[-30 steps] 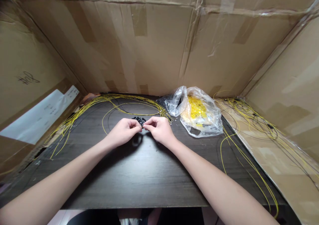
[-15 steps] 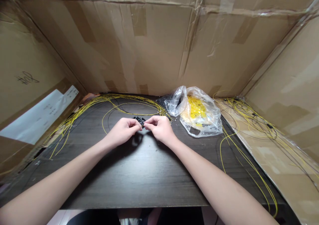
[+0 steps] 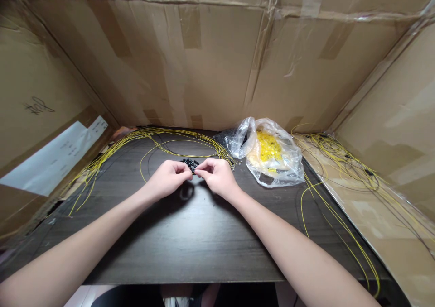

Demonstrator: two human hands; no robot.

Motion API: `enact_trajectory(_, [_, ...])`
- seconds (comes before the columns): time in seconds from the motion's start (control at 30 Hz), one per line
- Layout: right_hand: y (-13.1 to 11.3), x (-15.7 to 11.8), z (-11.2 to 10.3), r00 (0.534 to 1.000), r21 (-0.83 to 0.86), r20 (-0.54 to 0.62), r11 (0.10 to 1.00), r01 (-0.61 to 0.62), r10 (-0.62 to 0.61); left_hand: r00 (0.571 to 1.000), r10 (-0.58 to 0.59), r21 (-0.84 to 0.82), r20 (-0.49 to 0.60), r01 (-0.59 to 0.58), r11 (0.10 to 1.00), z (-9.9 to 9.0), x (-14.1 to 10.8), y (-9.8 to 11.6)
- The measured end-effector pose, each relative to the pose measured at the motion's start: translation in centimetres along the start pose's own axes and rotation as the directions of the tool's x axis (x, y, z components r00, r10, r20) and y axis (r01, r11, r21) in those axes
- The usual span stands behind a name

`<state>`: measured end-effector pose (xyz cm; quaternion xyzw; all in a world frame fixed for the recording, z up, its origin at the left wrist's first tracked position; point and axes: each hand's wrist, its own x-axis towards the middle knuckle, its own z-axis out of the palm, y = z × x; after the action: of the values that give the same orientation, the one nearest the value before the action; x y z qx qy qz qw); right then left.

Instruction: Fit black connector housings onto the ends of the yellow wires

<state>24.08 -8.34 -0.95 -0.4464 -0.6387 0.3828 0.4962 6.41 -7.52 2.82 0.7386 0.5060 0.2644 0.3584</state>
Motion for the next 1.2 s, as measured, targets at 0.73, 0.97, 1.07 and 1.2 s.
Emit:
enact_trajectory(0.73, [-0.32, -0.33, 0.15, 0.991, -0.120, 0.056, 0.985, 0.126, -0.120, 0.999, -0.049, 0.083, 0.007, 0.049, 0.995, 0.02, 0.01, 0.00])
enact_trajectory(0.97, [-0.48, -0.60, 0.21, 0.967, -0.225, 0.063, 0.941, 0.253, -0.245, 0.997, -0.060, 0.082, 0.038, 0.057, 0.995, 0.14, 0.02, -0.12])
enact_trajectory(1.07, [-0.11, -0.44, 0.27, 0.988, -0.150, 0.040, 0.976, 0.156, -0.151, 0.997, -0.064, 0.057, 0.041, 0.062, 0.996, 0.18, 0.03, -0.22])
enact_trajectory(1.2, [0.31, -0.17, 0.37, 1.000, 0.032, 0.027, 0.999, 0.013, -0.014, 0.997, -0.074, 0.042, 0.030, 0.073, 0.996, 0.10, 0.03, -0.09])
